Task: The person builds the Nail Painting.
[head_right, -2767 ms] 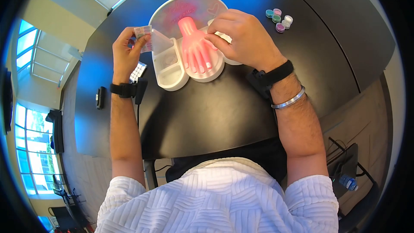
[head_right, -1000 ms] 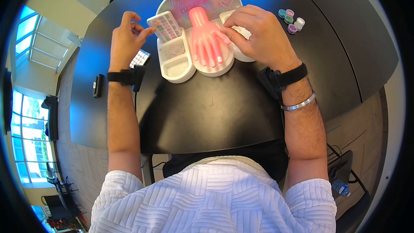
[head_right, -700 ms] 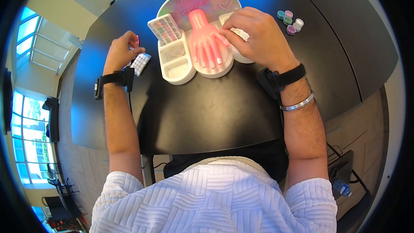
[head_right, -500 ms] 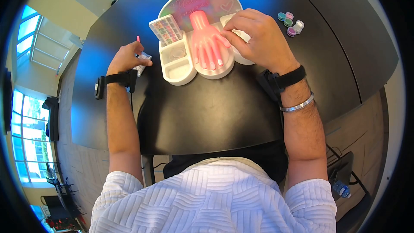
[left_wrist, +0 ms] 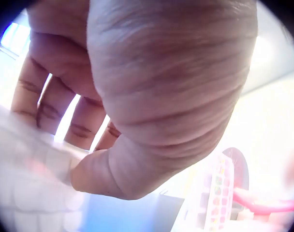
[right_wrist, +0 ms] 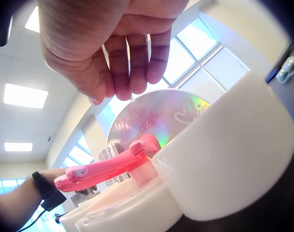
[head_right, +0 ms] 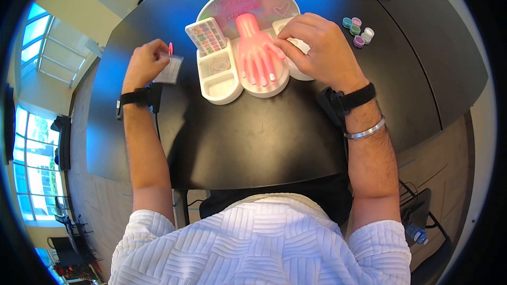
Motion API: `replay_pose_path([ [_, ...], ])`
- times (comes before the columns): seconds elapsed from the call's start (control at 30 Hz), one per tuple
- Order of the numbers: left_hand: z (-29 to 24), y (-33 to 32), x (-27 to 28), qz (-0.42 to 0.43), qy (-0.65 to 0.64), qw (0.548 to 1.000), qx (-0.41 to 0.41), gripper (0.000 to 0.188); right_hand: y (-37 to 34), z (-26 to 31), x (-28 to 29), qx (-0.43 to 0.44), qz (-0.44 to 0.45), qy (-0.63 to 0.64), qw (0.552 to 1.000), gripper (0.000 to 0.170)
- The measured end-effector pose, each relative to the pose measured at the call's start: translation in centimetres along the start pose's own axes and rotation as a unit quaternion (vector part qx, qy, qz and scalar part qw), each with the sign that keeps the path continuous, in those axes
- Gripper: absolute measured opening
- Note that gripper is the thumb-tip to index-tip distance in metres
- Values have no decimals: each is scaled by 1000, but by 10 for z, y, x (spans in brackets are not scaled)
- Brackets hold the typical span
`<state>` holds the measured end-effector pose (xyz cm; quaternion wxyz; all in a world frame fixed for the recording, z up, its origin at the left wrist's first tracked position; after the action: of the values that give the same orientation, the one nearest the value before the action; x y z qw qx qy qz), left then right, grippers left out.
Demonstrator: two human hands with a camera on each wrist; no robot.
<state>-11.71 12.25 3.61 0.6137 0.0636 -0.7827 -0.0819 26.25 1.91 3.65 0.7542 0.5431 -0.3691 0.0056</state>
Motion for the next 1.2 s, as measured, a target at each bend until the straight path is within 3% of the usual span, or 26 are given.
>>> replay_pose_path([
  [0.17, -35, -19, 34, 12, -122, 988, -96, 20, 0, 1, 1, -2, -4, 2, 1000, 11],
  [0.33, -55, -22, 34, -18, -291, 933, -209, 20, 0, 1, 0, -13, 3, 7, 1000, 10],
  [0.43, -65, -24, 23, 16, -277, 942, -188, 22, 0, 1, 2, -19, -4, 11, 1000, 9],
  [0.6, -77, -24, 8, -26, -245, 948, -201, 21, 0, 0, 2, -17, 2, 9, 1000, 9],
  [0.8, -77, -22, 0, -14, -168, 964, -206, 20, 1, 1, 3, -11, 2, 5, 1000, 9],
  [1.0, -82, -23, -11, 10, -169, 964, -204, 16, 1, 0, 2, -17, 2, 9, 1000, 9],
  [1.2, -83, -25, -11, -15, -130, 964, -232, 15, 0, 1, 2, -21, 2, 11, 1000, 9],
])
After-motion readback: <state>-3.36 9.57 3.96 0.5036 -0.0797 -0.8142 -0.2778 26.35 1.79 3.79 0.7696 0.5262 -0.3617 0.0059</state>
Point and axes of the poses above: each hand's wrist, its own y-axis towards the middle knuckle, its own x-axis out of the back of the hand, z = x × y, the point moved 7 cm from there along y, towards the middle knuckle, and after that the axes turned 10 degrees about x, right-handed, at the moved point
